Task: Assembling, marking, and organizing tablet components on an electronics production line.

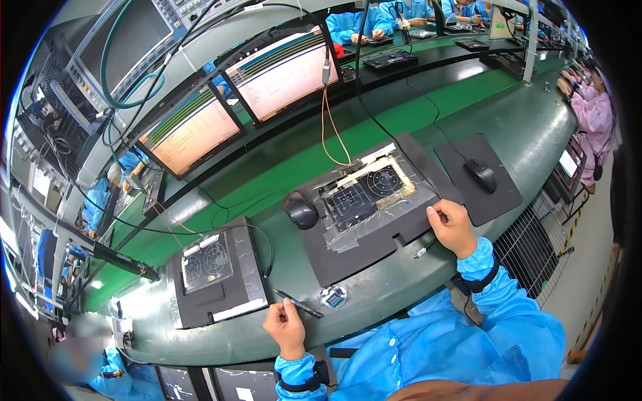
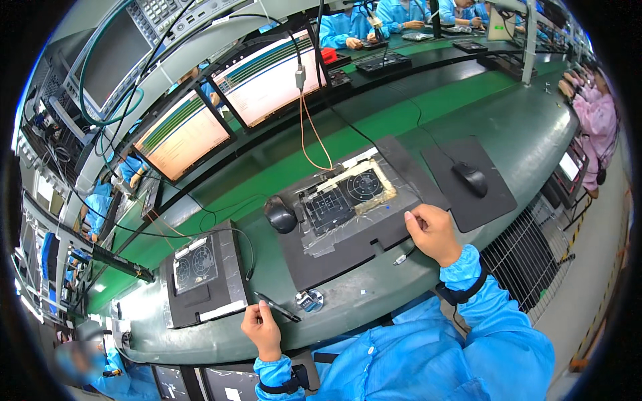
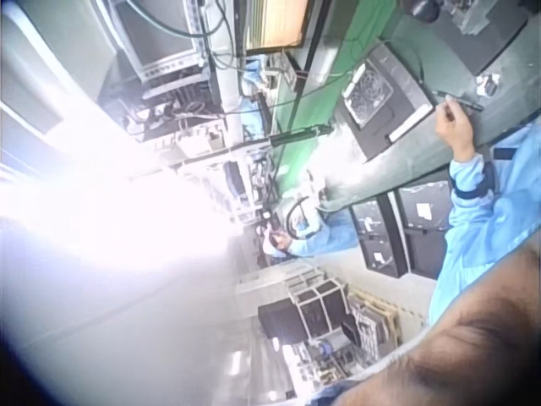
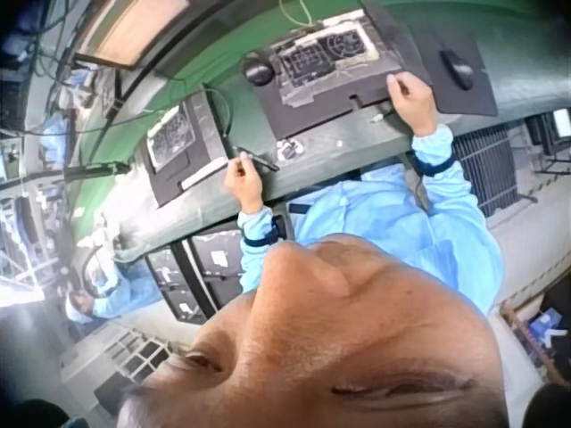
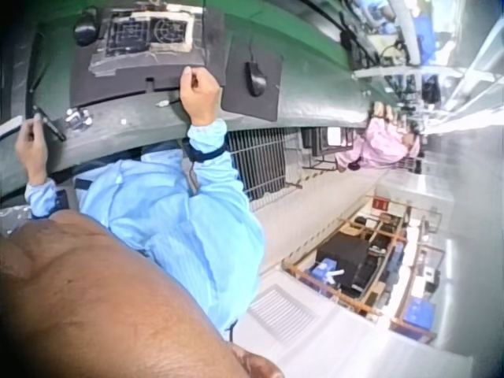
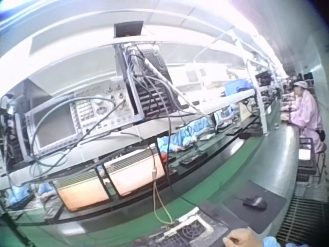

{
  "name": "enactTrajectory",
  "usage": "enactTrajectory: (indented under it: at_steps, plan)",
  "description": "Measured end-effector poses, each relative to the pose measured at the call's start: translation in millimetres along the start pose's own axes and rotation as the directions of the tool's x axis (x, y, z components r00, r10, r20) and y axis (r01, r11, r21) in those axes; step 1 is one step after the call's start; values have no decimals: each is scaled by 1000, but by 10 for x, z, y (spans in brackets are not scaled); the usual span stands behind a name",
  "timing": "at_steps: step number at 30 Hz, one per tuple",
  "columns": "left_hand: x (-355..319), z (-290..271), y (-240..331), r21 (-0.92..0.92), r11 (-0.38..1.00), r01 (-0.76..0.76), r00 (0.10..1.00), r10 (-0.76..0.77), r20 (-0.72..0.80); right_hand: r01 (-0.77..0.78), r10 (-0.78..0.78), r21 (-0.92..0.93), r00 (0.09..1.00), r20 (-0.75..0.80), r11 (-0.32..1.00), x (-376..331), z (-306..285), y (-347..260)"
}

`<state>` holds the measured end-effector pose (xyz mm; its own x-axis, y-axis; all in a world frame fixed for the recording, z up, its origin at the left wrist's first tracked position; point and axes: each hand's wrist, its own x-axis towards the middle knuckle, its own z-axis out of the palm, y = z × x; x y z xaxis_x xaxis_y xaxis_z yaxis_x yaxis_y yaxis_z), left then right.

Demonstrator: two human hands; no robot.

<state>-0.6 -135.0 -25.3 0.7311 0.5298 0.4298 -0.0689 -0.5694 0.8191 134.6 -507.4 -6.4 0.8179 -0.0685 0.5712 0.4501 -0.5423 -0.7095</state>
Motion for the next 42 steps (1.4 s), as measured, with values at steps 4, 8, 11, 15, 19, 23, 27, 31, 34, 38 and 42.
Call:
enactTrajectory:
  at_steps: [4,8,11,15,19,23,27,31,34,38,42]
  plan:
    - [-8,4,-57,-18,1000,-2,1000,2,22,19,-19,-30,1000,0,999,-20,2,25]
    - [45,47,1,-10,999,-39,999,40,29,2,-4,-40,999,-48,999,17,23,6]
    - [42,29,49,64,997,-48,999,48,10,-9,8,-19,999,-46,1000,24,4,4]
    - [49,-61,-21,161,977,-142,988,150,-40,111,-112,-54,994,-18,992,32,0,49]
    - [221,-385,20,421,848,-322,944,318,82,313,-360,-364,930,-68,877,43,-347,66]
    - [410,-738,52,518,741,-428,886,230,403,1,-117,-618,982,-147,786,-162,-1038,360]
    - [480,-815,-55,507,690,-517,825,245,508,-97,72,-695,995,-65,713,-407,-1124,394]
    - [509,-724,-144,547,635,-545,835,349,426,-148,217,-779,976,-15,610,-431,-1081,498]
    - [430,-695,-377,583,673,-456,884,269,381,-150,330,-795,942,66,588,-354,-1098,540]
    - [403,-706,-459,590,682,-432,896,252,365,-114,401,-799,901,168,591,-97,-1092,683]
    - [369,-654,-438,592,678,-436,897,276,345,-67,391,-778,889,236,624,191,-1005,775]
